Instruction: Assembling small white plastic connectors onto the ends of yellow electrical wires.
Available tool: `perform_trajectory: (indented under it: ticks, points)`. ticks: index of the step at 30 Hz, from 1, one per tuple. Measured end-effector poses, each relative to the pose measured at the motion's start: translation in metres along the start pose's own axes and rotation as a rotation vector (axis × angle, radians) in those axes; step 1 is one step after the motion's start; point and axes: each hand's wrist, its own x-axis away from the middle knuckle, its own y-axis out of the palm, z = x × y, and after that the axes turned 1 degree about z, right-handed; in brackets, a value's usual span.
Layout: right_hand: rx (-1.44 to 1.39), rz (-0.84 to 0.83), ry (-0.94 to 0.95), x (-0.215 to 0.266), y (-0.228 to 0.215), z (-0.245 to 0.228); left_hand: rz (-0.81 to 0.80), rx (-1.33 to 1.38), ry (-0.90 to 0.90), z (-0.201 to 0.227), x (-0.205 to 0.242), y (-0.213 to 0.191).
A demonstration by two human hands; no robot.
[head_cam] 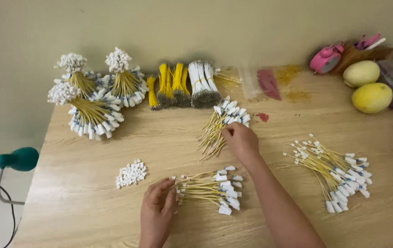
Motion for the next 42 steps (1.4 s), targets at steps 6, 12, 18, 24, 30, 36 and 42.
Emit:
perform_trajectory:
  ticks: [6,12,18,24,30,36,42]
  points:
    - [0.343,-0.232,0.165,-0.029,0.002,-0.018,-0.061,0.185,-0.34,-0.005,-0.007,0.004]
    - [0.334,-0.312,0.249,-0.036,0.005,-0.022,-0.104,0.194,-0.331,0.011,-0.014,0.002]
    - [0.253,-0.237,0.182,-0.034,0.009,-0.015,-0.12,0.124,-0.338,0.047,-0.028,0.002]
    - [-0.108,-0.091,0.047,0.045,-0.044,-0.109,-0.05,0.049,-0.176,0.101,-0.061,-0.009]
    - [-0.01,0.078,-0.427,0.118,-0.044,-0.144,-0.027,0.481,-0.275,0.078,-0.066,0.013]
    - [-0.396,-0.268,-0.069,0.115,-0.068,-0.143,-0.116,0.655,-0.313,0.065,-0.05,-0.001]
    - [-0.977,-0.456,-0.047,0.101,-0.06,-0.125,-0.395,0.57,-0.402,0.085,-0.034,-0.015]
